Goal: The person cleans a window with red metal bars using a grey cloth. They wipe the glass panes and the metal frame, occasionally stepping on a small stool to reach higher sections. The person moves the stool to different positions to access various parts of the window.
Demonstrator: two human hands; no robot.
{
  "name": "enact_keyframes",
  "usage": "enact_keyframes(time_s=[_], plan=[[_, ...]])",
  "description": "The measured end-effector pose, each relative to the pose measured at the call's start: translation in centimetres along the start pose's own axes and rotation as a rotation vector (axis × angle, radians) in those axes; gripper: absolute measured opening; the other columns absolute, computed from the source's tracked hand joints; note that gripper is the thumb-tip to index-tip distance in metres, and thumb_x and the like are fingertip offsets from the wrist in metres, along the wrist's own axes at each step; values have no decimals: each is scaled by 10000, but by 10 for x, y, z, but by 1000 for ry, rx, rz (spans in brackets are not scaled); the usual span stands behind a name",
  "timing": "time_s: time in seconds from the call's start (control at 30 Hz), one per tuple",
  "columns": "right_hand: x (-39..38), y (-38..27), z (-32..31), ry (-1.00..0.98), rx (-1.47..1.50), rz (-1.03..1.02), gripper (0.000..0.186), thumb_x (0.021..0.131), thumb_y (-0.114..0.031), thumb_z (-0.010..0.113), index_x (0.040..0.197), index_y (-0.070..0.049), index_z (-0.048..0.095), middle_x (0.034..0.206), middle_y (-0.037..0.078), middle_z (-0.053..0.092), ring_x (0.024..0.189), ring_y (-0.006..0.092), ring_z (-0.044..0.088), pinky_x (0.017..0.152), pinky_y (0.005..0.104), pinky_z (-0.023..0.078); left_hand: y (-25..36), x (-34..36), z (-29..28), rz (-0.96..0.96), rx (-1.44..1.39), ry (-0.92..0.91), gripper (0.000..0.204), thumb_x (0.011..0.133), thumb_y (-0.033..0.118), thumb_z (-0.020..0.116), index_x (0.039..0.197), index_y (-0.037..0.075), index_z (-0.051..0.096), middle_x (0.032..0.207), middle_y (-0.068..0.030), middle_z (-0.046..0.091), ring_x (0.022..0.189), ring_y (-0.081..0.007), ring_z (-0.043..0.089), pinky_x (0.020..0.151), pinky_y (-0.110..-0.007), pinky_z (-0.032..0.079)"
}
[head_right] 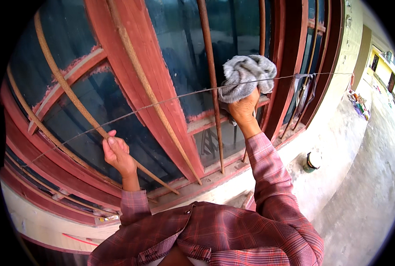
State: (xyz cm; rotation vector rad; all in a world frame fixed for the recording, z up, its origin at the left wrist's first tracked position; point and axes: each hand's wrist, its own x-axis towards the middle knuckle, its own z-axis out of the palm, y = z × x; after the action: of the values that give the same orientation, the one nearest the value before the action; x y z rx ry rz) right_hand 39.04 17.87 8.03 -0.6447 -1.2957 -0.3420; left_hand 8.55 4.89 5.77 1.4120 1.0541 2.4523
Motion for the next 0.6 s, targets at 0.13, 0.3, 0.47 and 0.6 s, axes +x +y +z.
enact_keyframes(time_s=[0.13,0.3,0.47,0.6], plan=[[-23,-33,-16,145,60,127,235,770,16,547,1002,29,583,974,161,611,884,301,598,822,315,437,-2,1,2,-3,-6,-8,233,969,205,419,981,3,532,604,42,363,490,-13,297,415,-174,227],[-86,-49,-35,-96,35,55,441,735,-96,661,1134,36,531,1046,115,610,984,263,581,870,338,434,1,-1,2,-12,41,-39,251,978,235,401,996,11,513,633,36,351,517,-26,302,432,-176,232],[-144,-88,-34,-340,288,303,453,686,-79,680,1120,3,582,1058,176,606,1000,351,570,925,418,411,-1,0,3,4,37,7,249,974,216,407,977,-1,531,605,38,371,495,-16,296,418,-177,226],[-143,-79,12,-569,93,79,480,749,-136,610,1192,23,516,1196,243,514,1175,396,435,1028,466,284,0,0,4,0,55,15,251,974,217,405,979,-1,529,606,37,373,499,-16,297,418,-178,229]])
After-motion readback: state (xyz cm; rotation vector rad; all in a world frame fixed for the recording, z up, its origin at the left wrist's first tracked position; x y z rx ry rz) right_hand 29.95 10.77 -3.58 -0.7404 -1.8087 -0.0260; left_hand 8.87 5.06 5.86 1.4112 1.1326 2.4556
